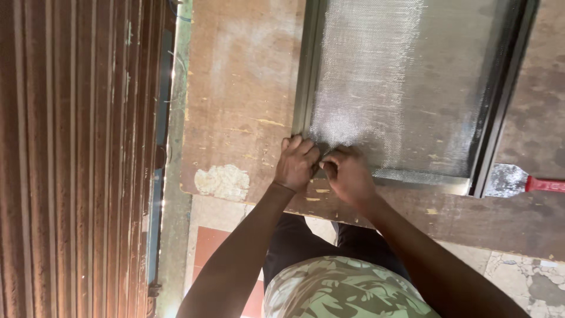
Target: The person secures a mesh screen into a metal frame using a utility knife and a red plastic squeegee tool. They press the screen into the frame's groove along each side, trim the excess material with scissors, and smooth the edges to ensure a tight fit.
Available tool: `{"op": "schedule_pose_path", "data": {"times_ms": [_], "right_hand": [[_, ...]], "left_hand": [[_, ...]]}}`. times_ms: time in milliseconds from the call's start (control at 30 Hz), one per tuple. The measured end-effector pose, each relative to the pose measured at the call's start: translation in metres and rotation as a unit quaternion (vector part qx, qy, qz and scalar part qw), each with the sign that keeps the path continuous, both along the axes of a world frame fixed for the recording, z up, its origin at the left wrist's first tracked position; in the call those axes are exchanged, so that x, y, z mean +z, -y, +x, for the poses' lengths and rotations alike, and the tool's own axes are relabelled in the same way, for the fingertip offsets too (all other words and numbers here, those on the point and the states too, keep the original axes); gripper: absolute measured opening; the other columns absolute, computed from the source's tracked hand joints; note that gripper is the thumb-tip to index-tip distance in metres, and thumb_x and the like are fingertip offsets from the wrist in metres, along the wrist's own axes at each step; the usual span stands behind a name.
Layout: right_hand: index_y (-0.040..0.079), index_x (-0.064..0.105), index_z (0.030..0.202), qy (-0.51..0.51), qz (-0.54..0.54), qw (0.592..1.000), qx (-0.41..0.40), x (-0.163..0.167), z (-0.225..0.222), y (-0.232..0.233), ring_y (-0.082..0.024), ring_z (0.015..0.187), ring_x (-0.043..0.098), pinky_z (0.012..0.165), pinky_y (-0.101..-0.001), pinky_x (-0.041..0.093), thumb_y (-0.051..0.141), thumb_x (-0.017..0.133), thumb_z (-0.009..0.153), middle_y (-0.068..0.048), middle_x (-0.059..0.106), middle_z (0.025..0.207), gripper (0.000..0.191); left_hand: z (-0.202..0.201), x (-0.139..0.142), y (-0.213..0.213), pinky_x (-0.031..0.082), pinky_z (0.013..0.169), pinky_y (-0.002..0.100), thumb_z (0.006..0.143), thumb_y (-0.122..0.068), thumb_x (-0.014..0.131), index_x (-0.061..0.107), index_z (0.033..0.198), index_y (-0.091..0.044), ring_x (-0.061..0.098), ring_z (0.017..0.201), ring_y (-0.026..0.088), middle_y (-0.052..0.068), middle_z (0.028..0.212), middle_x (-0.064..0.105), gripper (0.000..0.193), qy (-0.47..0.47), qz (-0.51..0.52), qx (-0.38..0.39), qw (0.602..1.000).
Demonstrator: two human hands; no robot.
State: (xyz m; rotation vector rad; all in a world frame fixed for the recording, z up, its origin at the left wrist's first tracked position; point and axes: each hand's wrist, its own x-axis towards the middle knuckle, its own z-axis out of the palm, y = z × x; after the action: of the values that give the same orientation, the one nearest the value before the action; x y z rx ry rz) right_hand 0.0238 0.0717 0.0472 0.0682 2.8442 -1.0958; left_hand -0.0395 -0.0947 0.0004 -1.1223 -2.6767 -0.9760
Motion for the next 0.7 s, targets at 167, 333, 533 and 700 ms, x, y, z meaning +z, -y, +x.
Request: {"op": "schedule_pose_path", "data": {"times_ms": [167, 333, 533, 700], "right_hand": [[0.005, 0.075, 0.102, -0.145, 0.094, 0.985, 0.029, 0.015, 0.029, -0.02, -0.029, 0.1, 0.062, 0.089, -0.0443, 0.046, 0.018, 0.074, 0.087, -0.011, 0.071, 0.102, 0.021], [0.006, 0.076, 0.093, -0.104, 0.062, 0.992, 0.04, -0.001, 0.03, -0.033, -0.023, 0.089, 0.064, 0.086, -0.0408, 0.05, 0.014, 0.075, 0.089, -0.008, 0.073, 0.095, 0.009], [0.006, 0.076, 0.087, 0.042, -0.059, 0.996, -0.047, -0.002, 0.01, -0.035, -0.02, 0.075, 0.067, 0.072, -0.0385, 0.056, 0.014, 0.077, 0.087, -0.007, 0.074, 0.086, 0.008], [0.01, 0.076, 0.094, 0.229, -0.027, 0.969, -0.085, 0.011, 0.005, -0.029, -0.021, 0.075, 0.07, 0.076, -0.0367, 0.057, 0.018, 0.071, 0.096, -0.005, 0.074, 0.093, 0.01]], "left_hand": [[0.0, 0.007, 0.002, 0.042, 0.087, 0.046, 0.064, -0.01, 0.08, 0.067, 0.083, -0.011, 0.056, 0.099, 0.028, 0.004, 0.094, 0.061, 0.023, 0.018, -0.004, -0.015, 1.0], [0.002, 0.01, 0.0, 0.042, 0.09, 0.043, 0.068, -0.008, 0.08, 0.071, 0.092, -0.011, 0.055, 0.102, 0.024, 0.002, 0.1, 0.063, 0.026, 0.0, -0.014, 0.002, 1.0], [0.003, 0.01, 0.0, 0.041, 0.088, 0.044, 0.07, -0.01, 0.08, 0.069, 0.089, -0.011, 0.056, 0.099, 0.025, 0.002, 0.096, 0.062, 0.021, 0.017, -0.025, -0.004, 1.0], [0.001, 0.015, 0.0, 0.042, 0.089, 0.044, 0.071, -0.011, 0.079, 0.07, 0.09, -0.011, 0.056, 0.1, 0.025, 0.003, 0.098, 0.063, 0.02, 0.004, -0.017, 0.001, 1.0]]}}
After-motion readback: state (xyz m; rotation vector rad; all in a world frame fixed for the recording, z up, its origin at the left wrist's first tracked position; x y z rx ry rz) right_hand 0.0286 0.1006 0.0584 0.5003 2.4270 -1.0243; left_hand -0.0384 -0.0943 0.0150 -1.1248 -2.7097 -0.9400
